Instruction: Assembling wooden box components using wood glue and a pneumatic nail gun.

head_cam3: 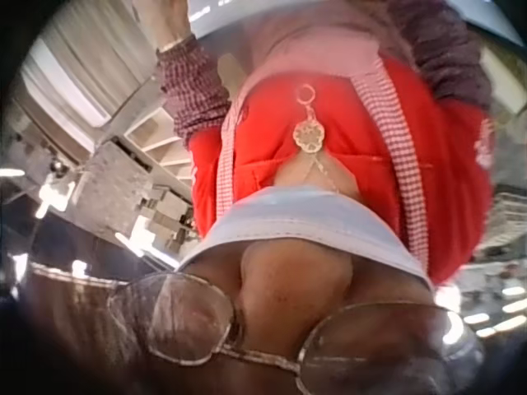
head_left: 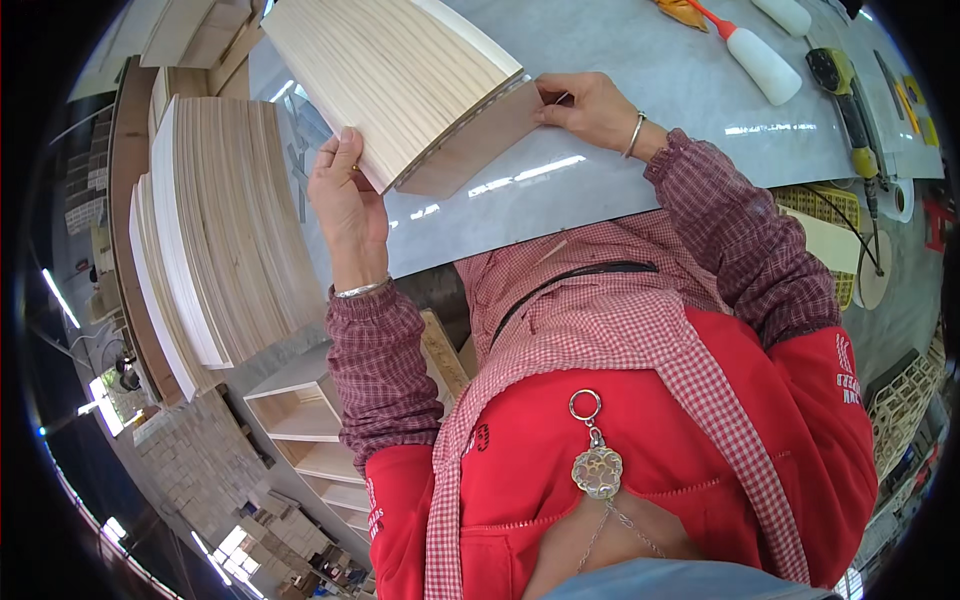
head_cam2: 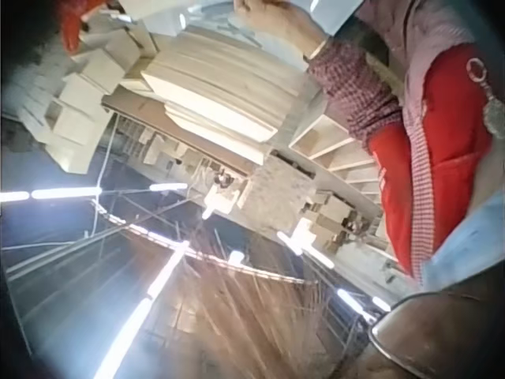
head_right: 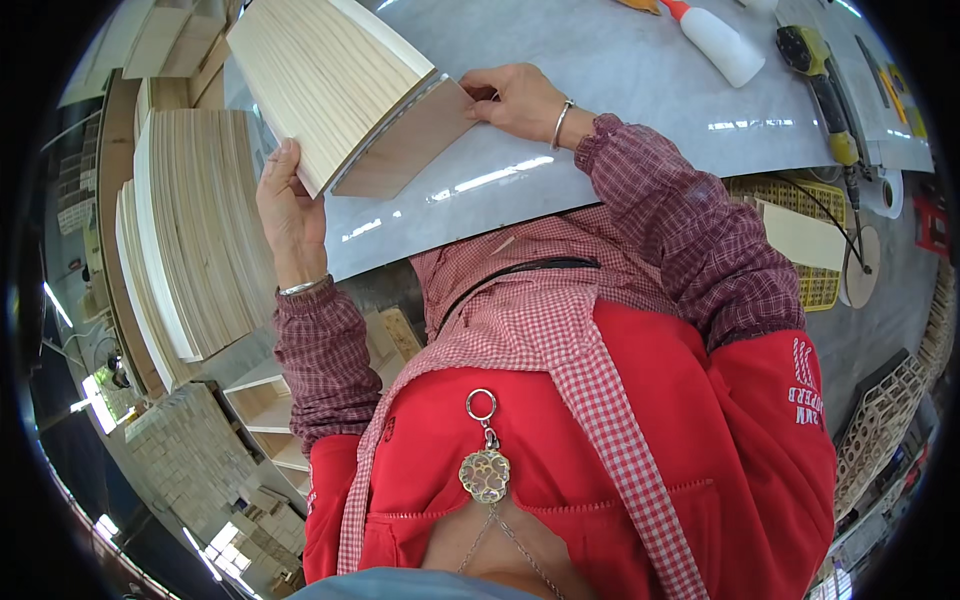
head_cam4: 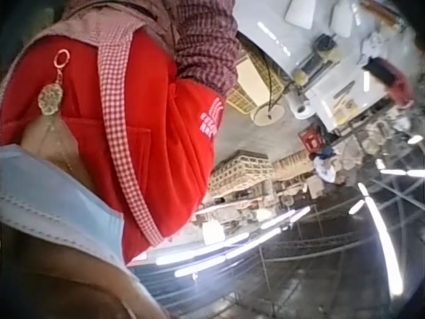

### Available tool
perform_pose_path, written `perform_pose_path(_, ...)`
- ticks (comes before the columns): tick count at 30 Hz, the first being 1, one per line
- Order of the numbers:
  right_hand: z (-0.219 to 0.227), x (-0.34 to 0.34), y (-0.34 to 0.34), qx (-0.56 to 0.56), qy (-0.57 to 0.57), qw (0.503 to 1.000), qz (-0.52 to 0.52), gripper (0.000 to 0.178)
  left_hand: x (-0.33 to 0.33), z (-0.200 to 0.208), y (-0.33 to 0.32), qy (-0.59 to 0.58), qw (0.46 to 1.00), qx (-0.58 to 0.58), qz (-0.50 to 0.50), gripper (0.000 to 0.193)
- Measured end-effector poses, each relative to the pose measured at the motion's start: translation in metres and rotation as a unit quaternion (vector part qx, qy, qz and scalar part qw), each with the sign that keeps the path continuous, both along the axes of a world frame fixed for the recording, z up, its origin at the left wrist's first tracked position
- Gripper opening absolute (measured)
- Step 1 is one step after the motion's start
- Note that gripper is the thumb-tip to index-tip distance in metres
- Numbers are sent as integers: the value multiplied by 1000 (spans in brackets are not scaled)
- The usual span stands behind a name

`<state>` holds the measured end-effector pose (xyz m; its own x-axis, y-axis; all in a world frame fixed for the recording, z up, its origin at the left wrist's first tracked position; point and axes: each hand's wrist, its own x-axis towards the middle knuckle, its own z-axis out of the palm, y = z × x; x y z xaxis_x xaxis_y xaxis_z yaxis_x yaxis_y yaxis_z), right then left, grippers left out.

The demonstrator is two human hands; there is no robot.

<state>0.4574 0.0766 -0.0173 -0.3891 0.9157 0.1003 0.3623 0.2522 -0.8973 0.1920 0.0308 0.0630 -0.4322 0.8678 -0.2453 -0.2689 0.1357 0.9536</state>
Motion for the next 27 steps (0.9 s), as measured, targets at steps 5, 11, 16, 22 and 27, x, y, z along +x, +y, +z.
perform_pose_path(5, 2, 0, 0, -7, -18, 1000, -1, 27, 3, -2, -2, 3, 1000, 7, -11, 21)
perform_pose_path(11, 0, 0, 0, 7, -13, 1000, -3, 26, 4, -2, -5, 7, 1000, 8, -21, 21)
perform_pose_path(16, 6, -1, -2, -9, -23, 1000, 6, 21, 5, -5, -5, 10, 1000, 6, -20, 20)
perform_pose_path(22, 7, -1, -4, -2, -28, 1000, -3, 22, 3, -11, -2, 10, 1000, 5, -21, 21)
perform_pose_path(27, 15, -1, -7, 27, -8, 999, -26, 23, 2, -13, -4, 17, 1000, -4, -24, 24)
